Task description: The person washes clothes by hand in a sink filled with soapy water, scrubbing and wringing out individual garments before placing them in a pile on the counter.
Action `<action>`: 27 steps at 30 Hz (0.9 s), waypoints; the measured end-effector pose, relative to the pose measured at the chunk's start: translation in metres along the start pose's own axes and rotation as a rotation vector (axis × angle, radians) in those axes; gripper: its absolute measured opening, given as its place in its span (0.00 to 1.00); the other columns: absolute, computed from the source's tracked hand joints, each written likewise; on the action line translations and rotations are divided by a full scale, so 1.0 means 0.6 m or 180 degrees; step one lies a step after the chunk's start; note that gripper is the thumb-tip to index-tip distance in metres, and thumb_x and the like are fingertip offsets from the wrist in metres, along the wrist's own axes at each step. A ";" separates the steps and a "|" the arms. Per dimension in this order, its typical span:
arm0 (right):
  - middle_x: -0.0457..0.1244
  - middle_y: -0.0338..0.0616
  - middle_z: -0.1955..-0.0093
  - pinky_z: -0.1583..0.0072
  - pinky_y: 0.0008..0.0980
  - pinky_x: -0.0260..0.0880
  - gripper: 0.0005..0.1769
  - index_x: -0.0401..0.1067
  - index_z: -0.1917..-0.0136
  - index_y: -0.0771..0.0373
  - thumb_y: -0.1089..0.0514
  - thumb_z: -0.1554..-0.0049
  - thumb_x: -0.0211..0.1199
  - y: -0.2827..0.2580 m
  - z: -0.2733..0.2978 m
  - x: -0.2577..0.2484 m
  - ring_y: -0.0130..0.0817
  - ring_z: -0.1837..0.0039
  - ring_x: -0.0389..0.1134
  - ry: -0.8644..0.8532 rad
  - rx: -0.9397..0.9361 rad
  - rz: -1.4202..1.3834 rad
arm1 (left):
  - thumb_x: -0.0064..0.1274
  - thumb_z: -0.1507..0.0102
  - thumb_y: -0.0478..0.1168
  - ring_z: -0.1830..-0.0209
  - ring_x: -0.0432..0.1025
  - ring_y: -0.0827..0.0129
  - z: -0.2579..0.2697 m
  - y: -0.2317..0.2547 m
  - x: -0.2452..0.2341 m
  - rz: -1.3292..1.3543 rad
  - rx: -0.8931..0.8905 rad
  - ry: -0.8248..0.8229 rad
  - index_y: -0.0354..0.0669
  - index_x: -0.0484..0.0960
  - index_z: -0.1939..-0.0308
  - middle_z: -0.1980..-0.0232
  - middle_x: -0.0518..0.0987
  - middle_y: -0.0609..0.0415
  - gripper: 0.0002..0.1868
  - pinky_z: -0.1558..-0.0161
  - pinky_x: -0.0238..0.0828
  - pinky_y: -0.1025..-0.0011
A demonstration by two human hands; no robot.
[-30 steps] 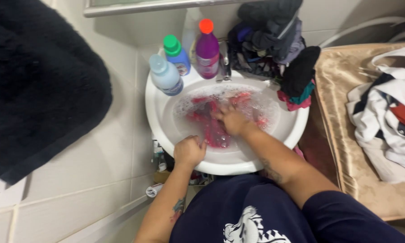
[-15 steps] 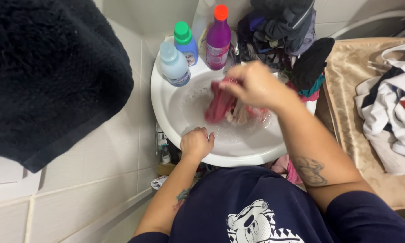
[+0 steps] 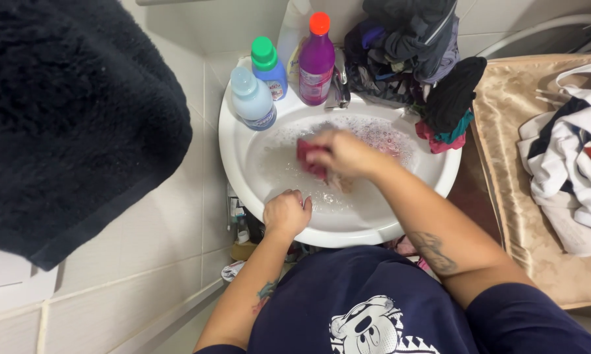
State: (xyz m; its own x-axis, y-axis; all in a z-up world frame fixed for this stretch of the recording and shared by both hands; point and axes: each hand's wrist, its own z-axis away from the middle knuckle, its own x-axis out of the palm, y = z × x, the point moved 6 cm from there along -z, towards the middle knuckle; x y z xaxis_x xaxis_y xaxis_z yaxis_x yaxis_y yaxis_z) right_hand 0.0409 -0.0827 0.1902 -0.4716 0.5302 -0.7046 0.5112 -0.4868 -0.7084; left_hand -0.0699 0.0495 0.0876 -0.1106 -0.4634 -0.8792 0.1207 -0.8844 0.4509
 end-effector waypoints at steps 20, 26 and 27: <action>0.70 0.42 0.71 0.58 0.35 0.76 0.11 0.82 0.58 0.60 0.59 0.41 0.59 0.013 0.052 -0.090 0.34 0.69 0.74 -0.0192 0.0947 0.0235 | 0.46 0.33 0.56 0.53 0.77 0.44 -0.075 -0.029 0.105 0.0902 -0.0105 -0.0203 0.45 0.85 0.50 0.55 0.83 0.38 0.22 0.49 0.72 0.55; 0.72 0.44 0.61 0.57 0.27 0.74 0.05 0.72 0.53 0.68 0.65 0.35 0.60 -0.165 0.047 -0.246 0.27 0.60 0.74 0.1133 -0.0198 -0.0489 | 0.26 0.32 0.68 0.37 0.67 0.58 -0.199 0.047 0.196 0.4250 -0.1640 -0.1236 0.60 0.63 0.26 0.31 0.70 0.59 0.36 0.47 0.68 0.52; 0.72 0.45 0.58 0.53 0.26 0.73 0.04 0.71 0.51 0.69 0.65 0.33 0.62 -0.174 0.051 -0.255 0.27 0.56 0.74 0.1408 -0.0674 -0.0193 | 0.23 0.33 0.69 0.37 0.66 0.61 -0.214 0.069 0.207 0.4773 -0.1713 -0.1307 0.61 0.61 0.26 0.30 0.69 0.61 0.36 0.49 0.65 0.52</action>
State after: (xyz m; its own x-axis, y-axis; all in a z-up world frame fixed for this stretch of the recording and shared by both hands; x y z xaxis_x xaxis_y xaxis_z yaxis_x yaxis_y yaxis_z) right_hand 0.0375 -0.1343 0.3705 -0.1780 0.8195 -0.5448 0.6487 -0.3187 -0.6912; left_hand 0.0483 -0.0373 -0.0225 0.1861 -0.8962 0.4028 0.6529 0.4191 0.6309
